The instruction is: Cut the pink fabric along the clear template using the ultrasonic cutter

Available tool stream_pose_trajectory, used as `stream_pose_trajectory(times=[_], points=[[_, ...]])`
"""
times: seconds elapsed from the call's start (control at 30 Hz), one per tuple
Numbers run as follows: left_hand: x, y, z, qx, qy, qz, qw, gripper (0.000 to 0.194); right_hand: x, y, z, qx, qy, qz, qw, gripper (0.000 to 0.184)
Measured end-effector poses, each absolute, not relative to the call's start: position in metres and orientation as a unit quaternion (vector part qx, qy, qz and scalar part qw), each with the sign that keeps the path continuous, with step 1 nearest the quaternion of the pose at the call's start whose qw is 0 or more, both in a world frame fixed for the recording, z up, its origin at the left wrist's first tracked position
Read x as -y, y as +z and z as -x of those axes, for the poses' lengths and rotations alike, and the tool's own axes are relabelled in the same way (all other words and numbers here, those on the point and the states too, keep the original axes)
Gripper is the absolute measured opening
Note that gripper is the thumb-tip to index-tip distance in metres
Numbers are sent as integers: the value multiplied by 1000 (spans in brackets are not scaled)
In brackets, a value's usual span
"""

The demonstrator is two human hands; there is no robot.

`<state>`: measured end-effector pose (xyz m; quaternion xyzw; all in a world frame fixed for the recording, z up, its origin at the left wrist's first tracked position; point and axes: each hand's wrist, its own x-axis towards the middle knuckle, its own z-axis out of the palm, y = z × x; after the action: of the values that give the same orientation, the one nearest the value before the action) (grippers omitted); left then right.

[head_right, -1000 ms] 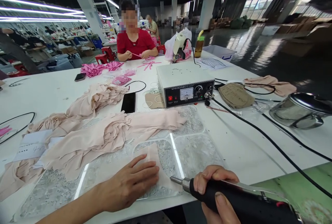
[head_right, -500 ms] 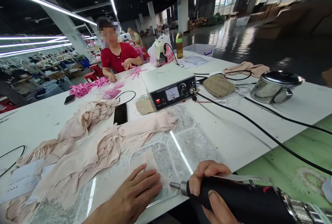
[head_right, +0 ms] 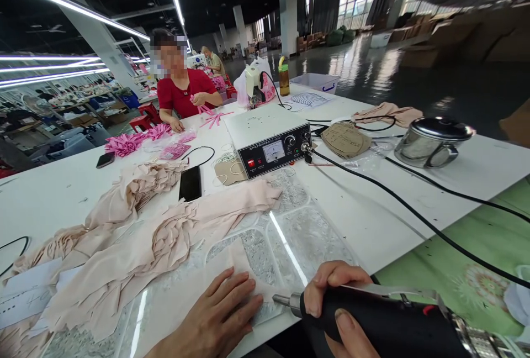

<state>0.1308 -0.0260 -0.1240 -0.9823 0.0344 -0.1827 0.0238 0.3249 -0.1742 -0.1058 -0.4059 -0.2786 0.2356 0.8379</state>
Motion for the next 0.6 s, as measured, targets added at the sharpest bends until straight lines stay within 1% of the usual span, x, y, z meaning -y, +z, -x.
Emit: stream_pose_trajectory(times=[0.1,0.27,0.47,0.6], points=[[26,-124,-131,-32,-193,980,29,27,177,-107,-328,285,231,422,829,12],[31,-122,-136,-19,-193,980,42,32,178,-105,-330,270,228,434,829,14],[49,-146,-144,41,-260,961,81,34,184,-113,-328,261,243,437,826,12],[57,-155,-146,65,-268,955,107,40,184,-119,-324,257,224,422,840,14]])
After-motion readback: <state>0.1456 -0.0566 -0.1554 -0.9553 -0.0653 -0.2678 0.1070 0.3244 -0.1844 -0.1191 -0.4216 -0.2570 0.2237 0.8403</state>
